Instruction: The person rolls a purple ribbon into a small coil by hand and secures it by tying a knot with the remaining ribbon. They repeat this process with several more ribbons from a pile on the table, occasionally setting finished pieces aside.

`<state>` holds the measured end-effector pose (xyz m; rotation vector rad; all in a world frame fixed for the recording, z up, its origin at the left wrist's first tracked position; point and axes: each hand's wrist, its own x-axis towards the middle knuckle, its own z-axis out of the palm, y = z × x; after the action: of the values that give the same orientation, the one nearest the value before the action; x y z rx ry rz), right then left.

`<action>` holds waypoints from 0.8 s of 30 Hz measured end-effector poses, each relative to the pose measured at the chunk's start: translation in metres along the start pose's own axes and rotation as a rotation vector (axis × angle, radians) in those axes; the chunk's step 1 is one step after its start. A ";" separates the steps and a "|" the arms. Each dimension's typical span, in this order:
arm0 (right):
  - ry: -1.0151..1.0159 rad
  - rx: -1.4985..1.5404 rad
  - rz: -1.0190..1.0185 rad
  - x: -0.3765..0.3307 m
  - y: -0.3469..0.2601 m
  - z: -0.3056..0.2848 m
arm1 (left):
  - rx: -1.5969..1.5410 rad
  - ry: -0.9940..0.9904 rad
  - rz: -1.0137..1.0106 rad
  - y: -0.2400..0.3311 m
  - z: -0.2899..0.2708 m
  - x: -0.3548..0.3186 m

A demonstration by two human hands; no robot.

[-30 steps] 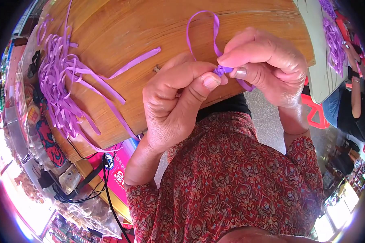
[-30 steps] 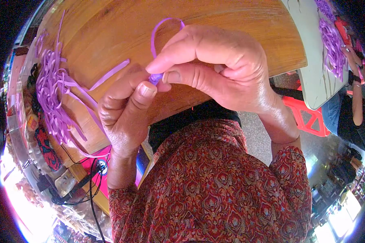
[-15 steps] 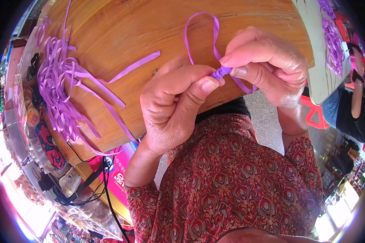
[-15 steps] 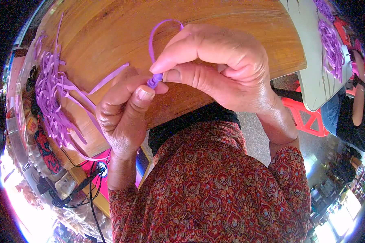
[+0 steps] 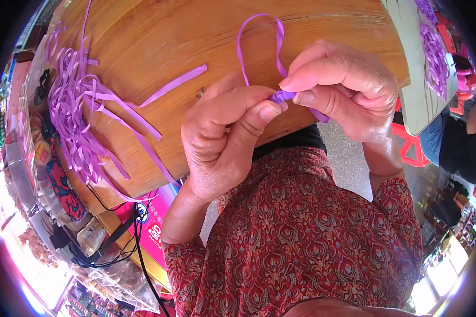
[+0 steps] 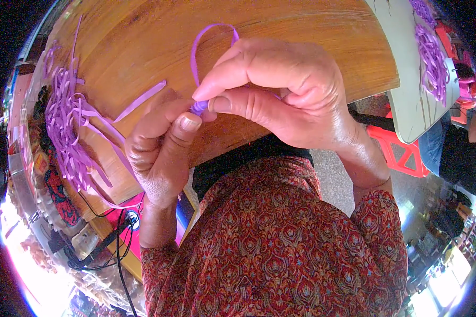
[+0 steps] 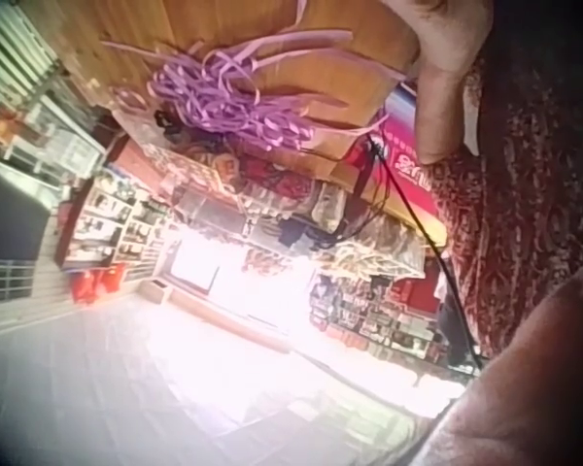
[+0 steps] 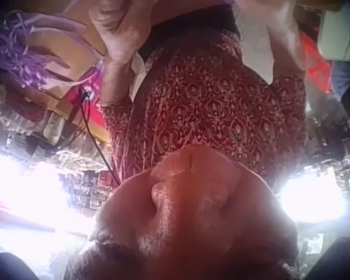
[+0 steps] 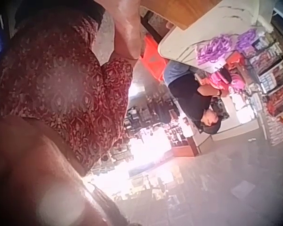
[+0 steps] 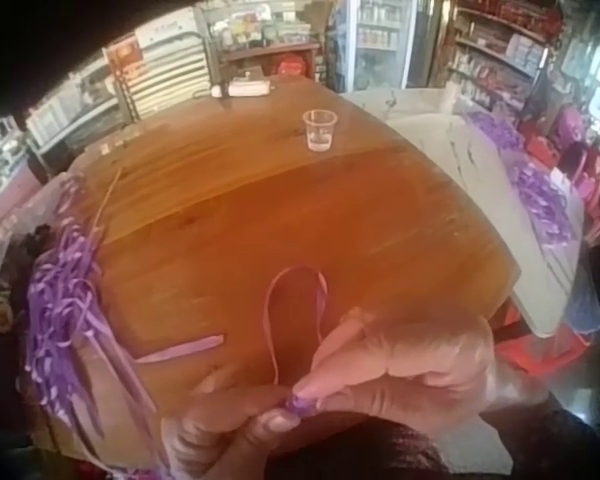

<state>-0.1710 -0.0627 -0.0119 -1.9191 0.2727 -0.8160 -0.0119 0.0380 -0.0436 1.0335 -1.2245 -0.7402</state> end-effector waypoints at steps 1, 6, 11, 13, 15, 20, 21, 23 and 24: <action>-0.001 0.002 0.000 0.000 0.000 -0.001 | 0.001 0.001 -0.001 0.000 0.000 0.000; -0.044 -0.162 -0.153 0.005 -0.006 -0.005 | 0.137 0.017 0.126 0.005 -0.001 0.003; -0.058 -0.253 -0.110 0.001 -0.011 -0.004 | 0.225 0.026 0.148 0.003 -0.002 0.003; -0.056 -0.288 -0.124 0.001 -0.009 -0.004 | 0.228 0.026 0.145 0.002 -0.001 0.001; -0.030 -0.171 -0.101 0.000 -0.006 -0.004 | 0.202 0.027 0.138 0.004 0.001 0.000; -0.012 -0.123 -0.078 0.000 -0.006 -0.003 | 0.211 -0.018 0.209 0.006 -0.001 0.003; -0.006 -0.109 -0.051 0.000 -0.008 -0.002 | 0.205 -0.025 0.184 0.007 -0.001 0.002; 0.021 -0.060 0.001 -0.002 -0.009 0.001 | 0.172 -0.027 0.121 0.006 -0.003 -0.001; 0.050 -0.010 0.053 -0.002 -0.010 0.003 | 0.138 -0.029 0.056 0.005 -0.004 -0.002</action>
<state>-0.1725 -0.0551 -0.0054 -1.8948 0.3572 -0.8291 -0.0087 0.0426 -0.0397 1.0993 -1.3393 -0.6365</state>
